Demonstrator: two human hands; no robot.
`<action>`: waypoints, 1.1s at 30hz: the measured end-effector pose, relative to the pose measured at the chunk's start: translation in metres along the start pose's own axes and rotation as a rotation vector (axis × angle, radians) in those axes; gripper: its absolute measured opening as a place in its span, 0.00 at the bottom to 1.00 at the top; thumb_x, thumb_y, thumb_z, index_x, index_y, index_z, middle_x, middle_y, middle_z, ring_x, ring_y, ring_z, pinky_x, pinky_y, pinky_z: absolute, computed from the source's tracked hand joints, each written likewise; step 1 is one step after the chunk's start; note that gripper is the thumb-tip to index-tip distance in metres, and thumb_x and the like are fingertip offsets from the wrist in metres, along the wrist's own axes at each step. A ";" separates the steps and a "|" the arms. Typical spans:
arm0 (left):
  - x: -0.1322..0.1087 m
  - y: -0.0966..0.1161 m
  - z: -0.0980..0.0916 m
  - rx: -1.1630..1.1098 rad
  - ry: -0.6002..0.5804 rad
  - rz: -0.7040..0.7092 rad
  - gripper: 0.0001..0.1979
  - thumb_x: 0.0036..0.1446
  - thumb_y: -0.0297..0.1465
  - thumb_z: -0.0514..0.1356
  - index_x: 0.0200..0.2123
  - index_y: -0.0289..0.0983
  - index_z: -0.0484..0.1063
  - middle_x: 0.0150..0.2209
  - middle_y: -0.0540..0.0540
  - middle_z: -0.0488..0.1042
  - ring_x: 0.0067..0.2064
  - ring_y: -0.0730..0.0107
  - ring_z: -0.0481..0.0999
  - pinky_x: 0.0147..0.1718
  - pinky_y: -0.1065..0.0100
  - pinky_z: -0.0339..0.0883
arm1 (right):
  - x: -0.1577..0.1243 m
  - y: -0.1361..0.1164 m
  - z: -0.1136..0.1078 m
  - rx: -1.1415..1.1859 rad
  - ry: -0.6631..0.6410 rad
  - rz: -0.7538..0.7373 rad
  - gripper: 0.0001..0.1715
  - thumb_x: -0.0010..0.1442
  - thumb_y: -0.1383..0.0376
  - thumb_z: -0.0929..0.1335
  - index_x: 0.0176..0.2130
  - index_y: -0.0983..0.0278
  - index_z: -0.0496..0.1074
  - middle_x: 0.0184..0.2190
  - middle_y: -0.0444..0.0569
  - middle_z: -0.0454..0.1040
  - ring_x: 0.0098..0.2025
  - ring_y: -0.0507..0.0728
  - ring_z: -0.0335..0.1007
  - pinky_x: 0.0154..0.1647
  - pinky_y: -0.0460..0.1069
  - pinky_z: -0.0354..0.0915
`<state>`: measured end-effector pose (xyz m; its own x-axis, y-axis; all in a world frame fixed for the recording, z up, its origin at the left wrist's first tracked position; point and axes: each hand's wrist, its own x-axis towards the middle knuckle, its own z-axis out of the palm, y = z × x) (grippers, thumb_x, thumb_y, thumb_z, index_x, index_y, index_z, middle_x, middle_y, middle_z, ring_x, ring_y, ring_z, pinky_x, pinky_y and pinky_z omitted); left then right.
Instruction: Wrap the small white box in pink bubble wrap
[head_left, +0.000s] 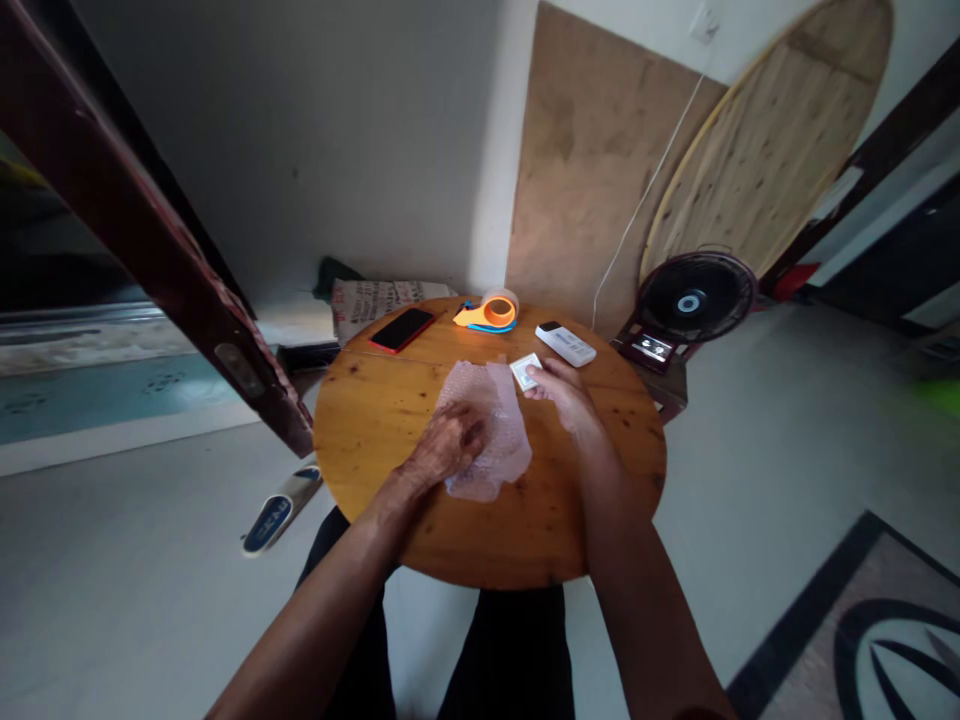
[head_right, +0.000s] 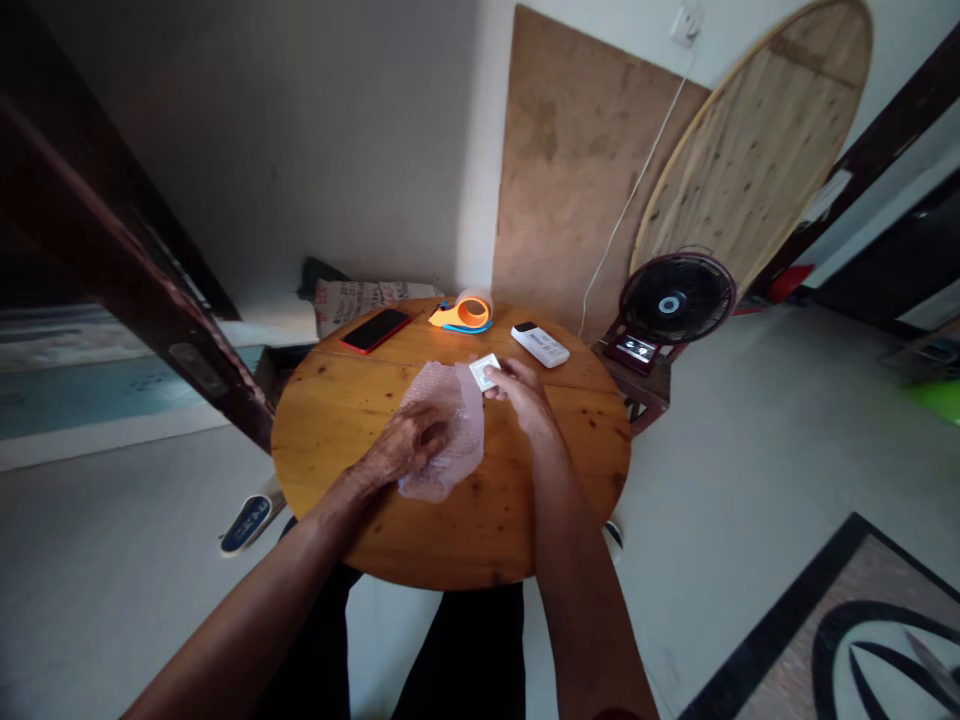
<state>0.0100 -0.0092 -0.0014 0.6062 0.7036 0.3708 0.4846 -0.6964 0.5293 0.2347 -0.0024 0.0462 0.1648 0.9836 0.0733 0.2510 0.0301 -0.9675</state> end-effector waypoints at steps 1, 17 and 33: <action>0.000 0.000 0.001 -0.003 0.005 0.006 0.10 0.57 0.30 0.59 0.43 0.40 0.74 0.46 0.41 0.74 0.49 0.55 0.71 0.52 0.53 0.64 | 0.001 0.002 0.002 -0.019 0.012 0.015 0.25 0.51 0.50 0.69 0.43 0.64 0.73 0.34 0.50 0.78 0.30 0.54 0.73 0.31 0.47 0.65; 0.000 -0.002 0.004 0.091 -0.023 0.032 0.15 0.56 0.33 0.60 0.47 0.37 0.74 0.49 0.38 0.72 0.52 0.52 0.70 0.53 0.49 0.64 | 0.000 0.004 -0.014 -0.670 0.227 0.040 0.20 0.51 0.55 0.70 0.44 0.59 0.74 0.38 0.49 0.78 0.38 0.60 0.72 0.37 0.51 0.65; 0.000 -0.003 0.004 0.120 -0.032 0.035 0.13 0.57 0.32 0.60 0.45 0.37 0.74 0.46 0.39 0.73 0.50 0.56 0.71 0.52 0.54 0.65 | -0.003 0.018 -0.063 -0.836 0.462 0.204 0.18 0.53 0.61 0.67 0.43 0.65 0.71 0.39 0.60 0.74 0.40 0.64 0.72 0.36 0.53 0.62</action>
<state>0.0105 -0.0075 -0.0062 0.6432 0.6749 0.3617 0.5334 -0.7338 0.4208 0.2992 -0.0164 0.0439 0.5931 0.7840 0.1833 0.7424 -0.4446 -0.5012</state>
